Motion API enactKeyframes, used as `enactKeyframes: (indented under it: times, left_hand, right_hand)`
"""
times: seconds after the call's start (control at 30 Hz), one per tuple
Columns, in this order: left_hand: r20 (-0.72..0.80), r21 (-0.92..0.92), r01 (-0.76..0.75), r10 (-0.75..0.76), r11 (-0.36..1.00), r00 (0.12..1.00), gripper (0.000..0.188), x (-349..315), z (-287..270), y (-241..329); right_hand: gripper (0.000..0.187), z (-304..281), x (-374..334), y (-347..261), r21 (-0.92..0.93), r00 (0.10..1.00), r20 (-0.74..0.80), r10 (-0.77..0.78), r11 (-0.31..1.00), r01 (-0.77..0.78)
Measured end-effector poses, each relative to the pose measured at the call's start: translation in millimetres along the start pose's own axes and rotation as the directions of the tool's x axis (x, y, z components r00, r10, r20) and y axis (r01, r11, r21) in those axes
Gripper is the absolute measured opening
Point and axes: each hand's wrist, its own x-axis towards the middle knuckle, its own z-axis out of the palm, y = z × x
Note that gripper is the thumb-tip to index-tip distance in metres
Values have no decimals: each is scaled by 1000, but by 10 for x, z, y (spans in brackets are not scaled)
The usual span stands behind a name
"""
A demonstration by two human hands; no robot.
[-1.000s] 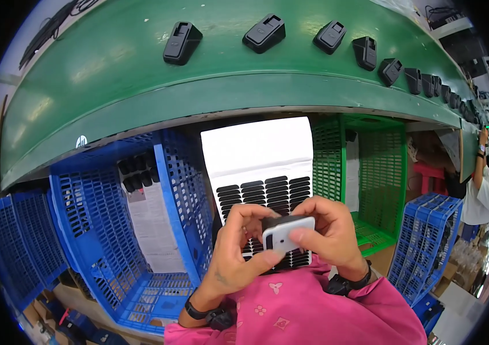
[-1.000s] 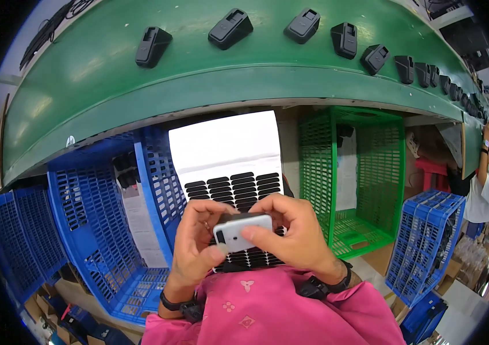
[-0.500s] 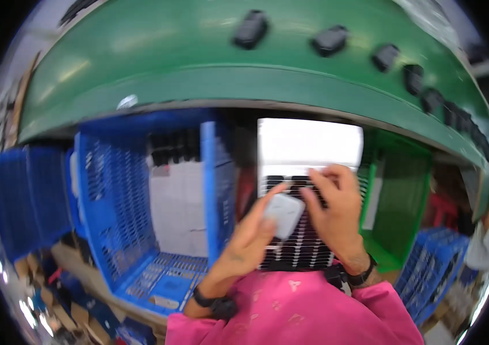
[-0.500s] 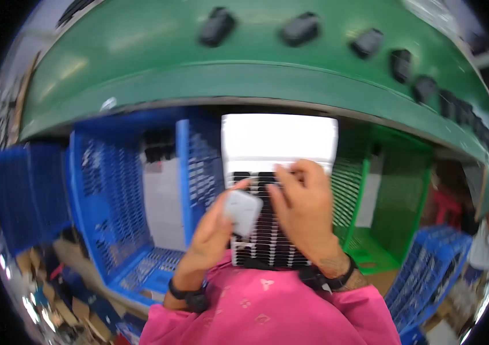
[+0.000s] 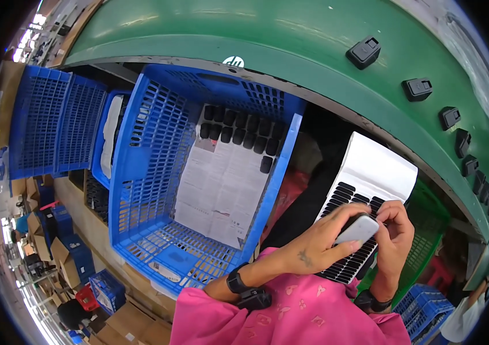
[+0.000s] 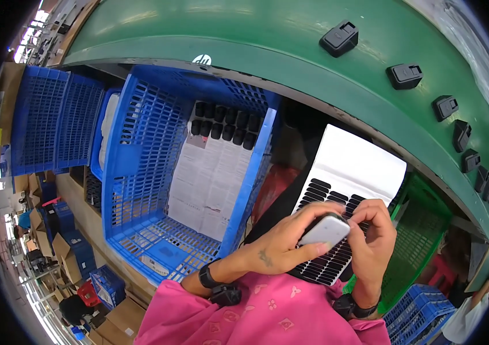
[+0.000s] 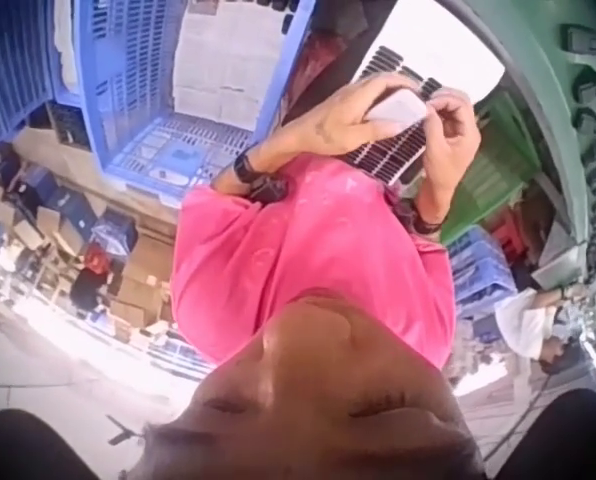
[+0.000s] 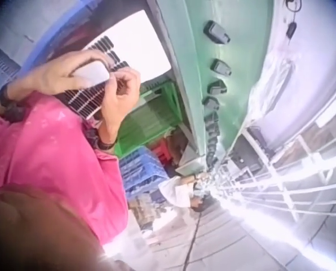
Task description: The person peels a black adhesive strip from a sheet, applies it to the back of a white electronic device, and presses it down. After repeating this for several devices, they place the finished items onto a green conveyor belt.
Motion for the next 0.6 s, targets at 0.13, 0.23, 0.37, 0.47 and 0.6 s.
enactKeyframes:
  times: [0.13, 0.23, 0.37, 0.47, 0.6]
  left_hand:
    - [197, -173, 192, -157, 966, 968, 51, 42, 36, 33]
    - [135, -195, 137, -112, 971, 984, 49, 53, 72, 40]
    - [117, -170, 136, -117, 976, 986, 49, 63, 107, 28]
    - [93, -217, 199, -182, 956, 979, 55, 30, 118, 29]
    - [-56, -345, 211, -244, 915, 968, 54, 37, 102, 56]
  right_hand:
    - [8, 22, -46, -71, 174, 994, -44, 102, 980, -93]
    - [6, 89, -64, -60, 232, 963, -203, 178, 964, -130]
    - [3, -8, -138, -23, 221, 968, -117, 220, 956, -191]
    - [3, 20, -95, -29, 96, 973, -176, 146, 987, -131]
    - [5, -115, -32, -76, 188, 898, -426, 112, 982, -33]
